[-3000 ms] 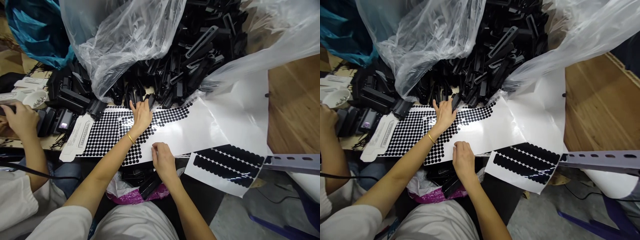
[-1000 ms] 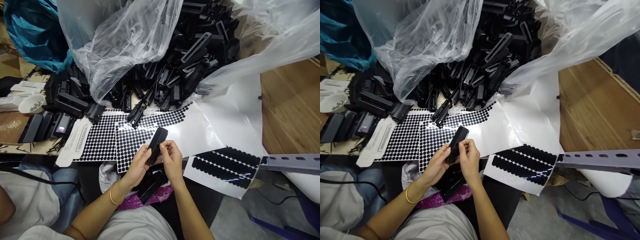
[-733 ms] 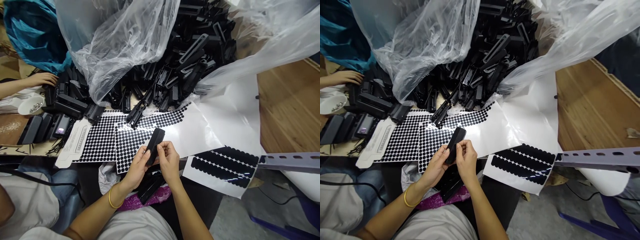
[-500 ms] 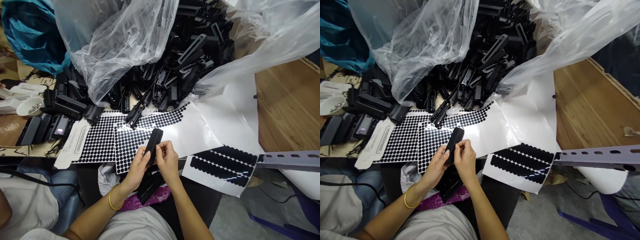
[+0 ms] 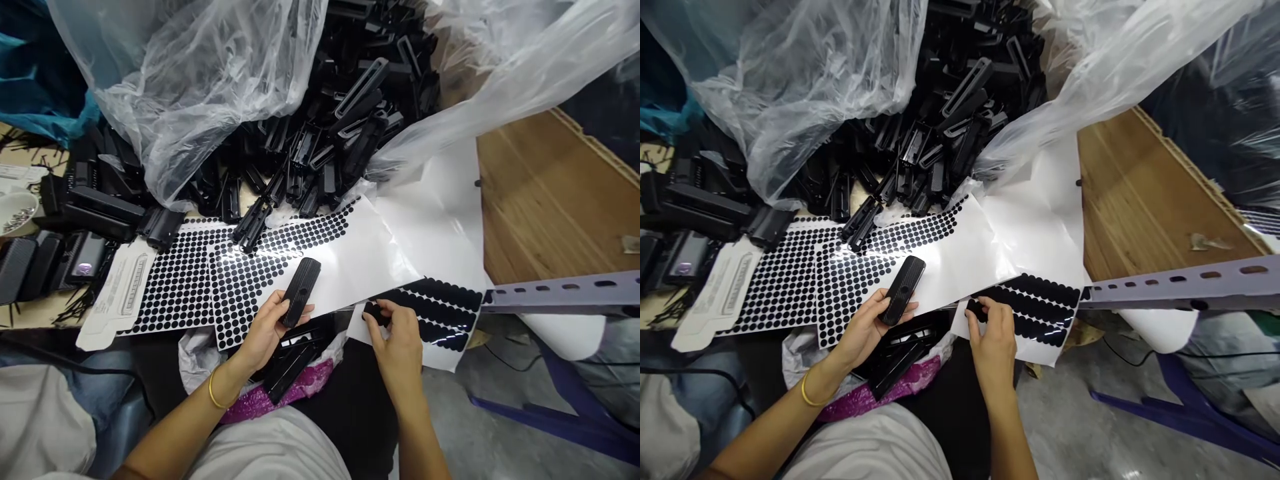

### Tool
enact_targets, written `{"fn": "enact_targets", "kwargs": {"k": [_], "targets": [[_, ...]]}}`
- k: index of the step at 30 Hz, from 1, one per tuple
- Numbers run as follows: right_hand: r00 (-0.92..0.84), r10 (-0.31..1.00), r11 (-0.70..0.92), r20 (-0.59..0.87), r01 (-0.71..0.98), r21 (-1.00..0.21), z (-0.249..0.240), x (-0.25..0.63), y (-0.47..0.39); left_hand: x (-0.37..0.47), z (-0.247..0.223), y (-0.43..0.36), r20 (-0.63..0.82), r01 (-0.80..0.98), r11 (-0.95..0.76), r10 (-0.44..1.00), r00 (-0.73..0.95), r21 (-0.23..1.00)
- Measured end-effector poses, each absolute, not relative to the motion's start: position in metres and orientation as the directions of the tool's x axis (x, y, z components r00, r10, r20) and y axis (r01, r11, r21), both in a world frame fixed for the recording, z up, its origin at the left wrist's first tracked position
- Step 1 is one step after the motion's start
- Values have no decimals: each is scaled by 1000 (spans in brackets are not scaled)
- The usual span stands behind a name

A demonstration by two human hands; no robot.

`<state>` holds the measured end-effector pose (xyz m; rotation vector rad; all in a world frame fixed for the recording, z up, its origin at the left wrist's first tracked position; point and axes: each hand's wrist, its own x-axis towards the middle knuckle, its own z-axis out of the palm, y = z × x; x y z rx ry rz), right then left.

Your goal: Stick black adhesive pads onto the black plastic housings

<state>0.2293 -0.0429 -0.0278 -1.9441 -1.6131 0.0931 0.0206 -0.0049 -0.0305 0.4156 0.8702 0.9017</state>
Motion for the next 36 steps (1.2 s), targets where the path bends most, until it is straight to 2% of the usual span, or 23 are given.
{"fn": "enact_targets", "kwargs": {"k": [3,11,14,17,19,21,26,31,36], "targets": [[208,932,-55,296,890,-452,-34,228,-41,21,-31,-5,-481,-498,585,810,335,640],[241,916,-92,321,905,-416,-39,225,-41,22,-30,-4,-493,-494,600,799,344,629],[225,915,-54,335,891,-451,-34,227,-40,22,-29,-3,-494,-498,604,796,349,622],[181,942,10,282,825,-565,-25,224,-44,22,-28,-2,-491,-499,610,792,362,616],[150,974,11,169,715,-700,-18,217,-48,21,-27,-2,-492,-495,628,778,390,600],[161,986,-55,46,572,-818,-14,208,-50,21,-25,-2,-484,-487,652,758,438,581],[329,939,-182,-104,216,-959,-9,192,-42,22,-23,-3,-474,-486,671,741,476,560],[294,927,-188,-232,-172,-967,-9,173,-35,26,-25,-6,-464,-505,679,733,497,532],[298,915,-168,-273,-333,-928,-16,151,-34,33,-25,-10,-440,-528,657,753,489,538]]}}
